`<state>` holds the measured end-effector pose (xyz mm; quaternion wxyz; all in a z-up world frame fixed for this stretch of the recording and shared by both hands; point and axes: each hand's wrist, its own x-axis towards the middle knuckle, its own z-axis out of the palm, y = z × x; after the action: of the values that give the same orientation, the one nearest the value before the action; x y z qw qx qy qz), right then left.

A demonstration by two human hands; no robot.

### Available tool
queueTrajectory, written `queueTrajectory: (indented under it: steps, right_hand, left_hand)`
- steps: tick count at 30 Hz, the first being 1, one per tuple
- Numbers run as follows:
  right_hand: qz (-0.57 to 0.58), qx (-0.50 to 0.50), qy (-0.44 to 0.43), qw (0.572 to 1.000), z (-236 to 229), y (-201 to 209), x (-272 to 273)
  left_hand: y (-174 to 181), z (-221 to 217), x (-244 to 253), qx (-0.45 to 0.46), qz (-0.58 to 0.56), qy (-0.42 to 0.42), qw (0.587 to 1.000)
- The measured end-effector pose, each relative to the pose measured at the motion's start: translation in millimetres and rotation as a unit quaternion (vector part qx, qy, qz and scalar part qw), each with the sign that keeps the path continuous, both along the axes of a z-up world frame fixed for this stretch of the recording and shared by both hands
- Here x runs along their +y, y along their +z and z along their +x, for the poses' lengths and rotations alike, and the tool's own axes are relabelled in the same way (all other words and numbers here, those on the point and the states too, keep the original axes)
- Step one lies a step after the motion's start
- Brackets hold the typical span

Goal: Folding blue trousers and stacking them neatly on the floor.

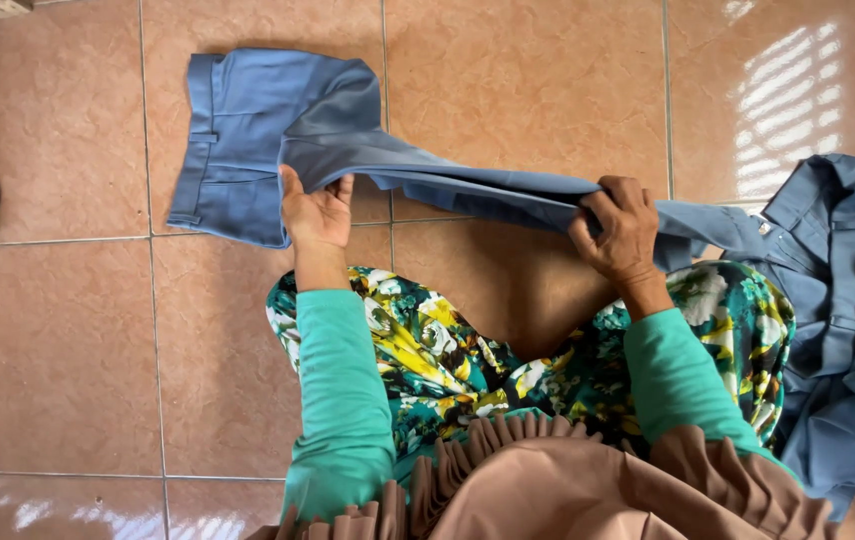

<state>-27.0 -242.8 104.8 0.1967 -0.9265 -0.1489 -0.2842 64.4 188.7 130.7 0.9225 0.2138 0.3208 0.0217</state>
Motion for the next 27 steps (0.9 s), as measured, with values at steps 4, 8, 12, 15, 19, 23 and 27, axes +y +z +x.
queueTrajectory:
  steps: [4,8,12,15,19,23,27]
  right_hand:
    - [-0.047,0.055,0.020,0.997,-8.3,-25.6,7.6]
    - [-0.147,0.086,0.011,0.985,-20.1,-39.2,30.9]
    - [-0.188,0.056,0.012,0.981,-17.2,-71.4,32.2]
    - [-0.136,0.055,0.010,0.989,-11.3,-71.5,11.5]
    - [-0.107,0.016,-0.021,0.994,14.1,-79.9,-50.0]
    - [-0.077,0.061,-0.023,0.995,23.8,-38.2,-75.5]
    - [0.016,0.177,-0.052,0.983,45.2,39.6,-95.5]
  left_hand:
    - [-20.0,14.2,19.0,0.009,0.001,0.016,1.000]
    - [-19.8,14.0,29.8,0.011,-0.011,0.047,0.999]
    - [8.7,6.3,24.2,0.023,-0.023,0.063,0.998]
    - [5.0,8.8,32.4,0.022,-0.025,0.068,0.997]
    - [0.8,21.1,42.6,0.024,-0.011,0.067,0.997]
    - [-21.4,32.0,45.3,0.040,0.025,0.026,0.999]
    - [-20.0,58.4,39.6,0.058,0.077,0.020,0.995]
